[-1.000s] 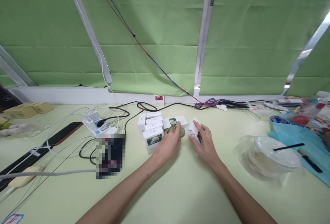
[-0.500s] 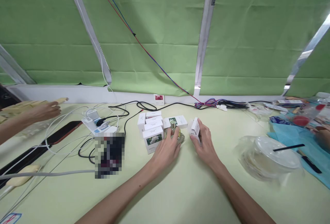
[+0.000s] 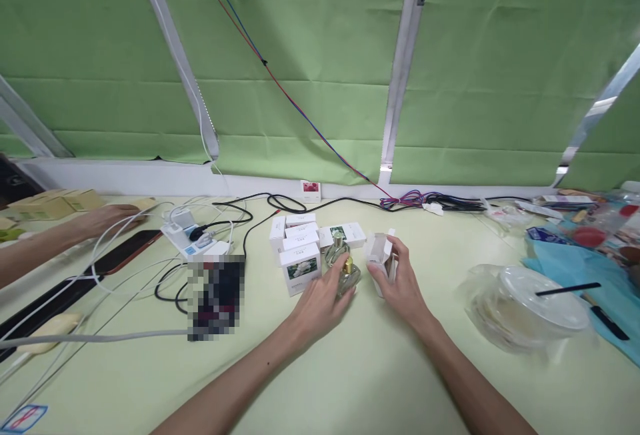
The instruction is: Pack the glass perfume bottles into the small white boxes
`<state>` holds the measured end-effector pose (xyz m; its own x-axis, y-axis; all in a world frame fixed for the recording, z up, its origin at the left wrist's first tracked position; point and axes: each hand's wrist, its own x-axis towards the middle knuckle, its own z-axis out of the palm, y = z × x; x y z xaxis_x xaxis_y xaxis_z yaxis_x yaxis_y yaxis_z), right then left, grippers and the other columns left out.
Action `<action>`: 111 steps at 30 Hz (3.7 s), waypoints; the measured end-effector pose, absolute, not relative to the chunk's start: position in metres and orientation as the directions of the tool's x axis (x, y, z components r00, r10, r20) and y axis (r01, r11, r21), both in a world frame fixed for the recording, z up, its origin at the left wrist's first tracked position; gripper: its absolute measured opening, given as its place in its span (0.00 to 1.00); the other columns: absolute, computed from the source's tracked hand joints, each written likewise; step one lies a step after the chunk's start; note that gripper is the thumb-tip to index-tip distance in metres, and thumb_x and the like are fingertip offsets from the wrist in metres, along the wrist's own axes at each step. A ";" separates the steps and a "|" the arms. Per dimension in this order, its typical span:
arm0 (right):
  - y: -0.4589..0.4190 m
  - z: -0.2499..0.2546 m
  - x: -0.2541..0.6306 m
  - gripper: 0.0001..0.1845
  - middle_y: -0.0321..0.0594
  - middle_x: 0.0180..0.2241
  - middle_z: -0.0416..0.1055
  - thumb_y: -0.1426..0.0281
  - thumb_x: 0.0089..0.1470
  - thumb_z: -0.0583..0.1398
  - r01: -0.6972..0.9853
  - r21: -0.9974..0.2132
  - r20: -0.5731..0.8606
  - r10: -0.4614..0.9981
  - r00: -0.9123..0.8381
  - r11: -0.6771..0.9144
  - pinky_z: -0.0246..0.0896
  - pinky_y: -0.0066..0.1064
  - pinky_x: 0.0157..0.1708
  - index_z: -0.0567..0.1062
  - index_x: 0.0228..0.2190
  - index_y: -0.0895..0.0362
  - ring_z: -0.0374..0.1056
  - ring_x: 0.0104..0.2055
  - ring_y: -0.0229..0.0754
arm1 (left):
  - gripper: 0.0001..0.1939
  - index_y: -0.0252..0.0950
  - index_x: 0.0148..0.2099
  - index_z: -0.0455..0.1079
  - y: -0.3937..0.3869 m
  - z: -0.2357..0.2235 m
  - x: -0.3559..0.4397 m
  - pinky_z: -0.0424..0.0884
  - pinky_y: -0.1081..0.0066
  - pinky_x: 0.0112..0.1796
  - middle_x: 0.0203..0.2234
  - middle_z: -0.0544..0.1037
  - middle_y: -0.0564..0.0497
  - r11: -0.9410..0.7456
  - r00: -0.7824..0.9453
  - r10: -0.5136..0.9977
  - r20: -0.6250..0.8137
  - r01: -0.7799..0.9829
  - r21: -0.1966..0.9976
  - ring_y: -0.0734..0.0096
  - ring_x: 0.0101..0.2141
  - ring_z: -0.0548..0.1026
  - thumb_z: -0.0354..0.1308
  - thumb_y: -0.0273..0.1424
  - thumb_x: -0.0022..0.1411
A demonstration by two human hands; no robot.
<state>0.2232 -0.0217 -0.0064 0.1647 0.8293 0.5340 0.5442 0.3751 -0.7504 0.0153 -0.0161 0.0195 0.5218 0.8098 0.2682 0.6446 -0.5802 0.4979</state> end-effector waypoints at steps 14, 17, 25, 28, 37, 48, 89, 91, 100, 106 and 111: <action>-0.025 0.001 0.223 0.31 0.48 0.54 0.70 0.56 0.55 0.64 0.624 -0.683 0.519 0.853 0.050 0.379 0.67 0.46 0.51 0.61 0.56 0.51 0.69 0.53 0.53 | 0.33 0.39 0.72 0.43 -0.017 0.010 0.014 0.71 0.67 0.33 0.37 0.79 0.48 -0.557 0.464 0.831 0.309 0.684 0.471 0.65 0.26 0.77 0.50 0.34 0.70; -0.024 0.000 0.224 0.32 0.49 0.53 0.70 0.55 0.55 0.64 0.628 -0.689 0.500 0.865 0.050 0.362 0.66 0.48 0.51 0.61 0.55 0.52 0.69 0.53 0.54 | 0.34 0.39 0.73 0.41 -0.017 0.009 0.013 0.71 0.68 0.34 0.37 0.79 0.47 -0.562 0.470 0.827 0.309 0.685 0.463 0.65 0.27 0.77 0.50 0.35 0.70; -0.024 -0.002 0.223 0.30 0.47 0.52 0.70 0.56 0.54 0.64 0.640 -0.692 0.491 0.868 0.078 0.334 0.64 0.48 0.52 0.62 0.54 0.51 0.67 0.53 0.53 | 0.32 0.41 0.73 0.43 -0.017 0.011 0.014 0.71 0.67 0.34 0.40 0.80 0.46 -0.555 0.485 0.832 0.269 0.715 0.425 0.61 0.30 0.78 0.48 0.36 0.71; -0.023 -0.003 0.224 0.30 0.47 0.52 0.70 0.56 0.54 0.65 0.652 -0.690 0.489 0.866 0.101 0.314 0.63 0.49 0.53 0.62 0.54 0.51 0.67 0.53 0.54 | 0.32 0.41 0.73 0.43 -0.018 0.012 0.014 0.71 0.66 0.35 0.40 0.80 0.45 -0.553 0.483 0.833 0.272 0.706 0.441 0.61 0.30 0.78 0.47 0.34 0.72; -0.021 -0.005 0.225 0.30 0.47 0.52 0.71 0.56 0.53 0.64 0.694 -0.661 0.485 0.868 0.107 0.283 0.60 0.49 0.54 0.63 0.53 0.52 0.67 0.53 0.55 | 0.31 0.40 0.73 0.45 -0.021 0.013 0.015 0.71 0.67 0.34 0.36 0.80 0.47 -0.522 0.449 0.851 0.272 0.674 0.523 0.64 0.26 0.76 0.47 0.34 0.71; -0.019 -0.008 0.226 0.30 0.47 0.52 0.71 0.57 0.53 0.64 0.719 -0.639 0.500 0.858 0.118 0.274 0.59 0.49 0.54 0.63 0.53 0.52 0.67 0.53 0.54 | 0.28 0.38 0.68 0.55 -0.022 0.007 0.014 0.63 0.73 0.26 0.22 0.71 0.57 -0.555 0.440 0.831 0.339 0.626 0.548 0.72 0.20 0.68 0.48 0.44 0.72; -0.020 -0.007 0.226 0.28 0.47 0.53 0.72 0.57 0.54 0.63 0.734 -0.623 0.503 0.857 0.114 0.268 0.60 0.48 0.54 0.64 0.53 0.52 0.68 0.53 0.54 | 0.23 0.39 0.63 0.59 -0.021 0.004 0.013 0.67 0.72 0.28 0.41 0.79 0.48 -0.685 0.490 0.713 0.502 0.640 0.348 0.68 0.29 0.77 0.53 0.34 0.68; -0.020 -0.007 0.226 0.28 0.47 0.53 0.72 0.58 0.54 0.63 0.730 -0.629 0.498 0.859 0.116 0.266 0.60 0.48 0.54 0.64 0.52 0.52 0.67 0.53 0.54 | 0.25 0.41 0.65 0.58 -0.020 0.003 0.013 0.68 0.71 0.30 0.42 0.79 0.48 -0.680 0.496 0.718 0.488 0.650 0.338 0.65 0.32 0.78 0.54 0.34 0.68; -0.020 -0.007 0.226 0.27 0.47 0.52 0.72 0.57 0.54 0.63 0.728 -0.629 0.500 0.859 0.113 0.271 0.60 0.48 0.54 0.65 0.52 0.53 0.68 0.53 0.54 | 0.34 0.41 0.71 0.48 -0.020 0.002 0.011 0.70 0.69 0.32 0.44 0.80 0.46 -0.663 0.515 0.739 0.435 0.671 0.331 0.62 0.34 0.80 0.55 0.39 0.68; -0.020 -0.006 0.226 0.28 0.47 0.52 0.72 0.57 0.53 0.63 0.725 -0.635 0.490 0.865 0.110 0.268 0.61 0.48 0.53 0.65 0.52 0.52 0.68 0.52 0.54 | 0.32 0.45 0.71 0.50 -0.020 0.005 0.012 0.71 0.68 0.35 0.52 0.79 0.45 -0.680 0.546 0.728 0.415 0.649 0.339 0.61 0.39 0.81 0.54 0.38 0.69; -0.020 -0.005 0.226 0.26 0.47 0.52 0.73 0.57 0.53 0.62 0.732 -0.623 0.506 0.855 0.110 0.275 0.61 0.48 0.53 0.66 0.52 0.52 0.68 0.52 0.54 | 0.30 0.44 0.70 0.54 -0.021 0.007 0.013 0.71 0.69 0.33 0.46 0.81 0.47 -0.679 0.539 0.730 0.420 0.645 0.351 0.63 0.35 0.81 0.54 0.38 0.69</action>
<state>0.2260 -0.0203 -0.0053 0.1096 0.8554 0.5063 0.7322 0.2750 -0.6231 0.0128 -0.0207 0.0066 0.5393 0.7299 0.4200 0.6449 -0.6787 0.3514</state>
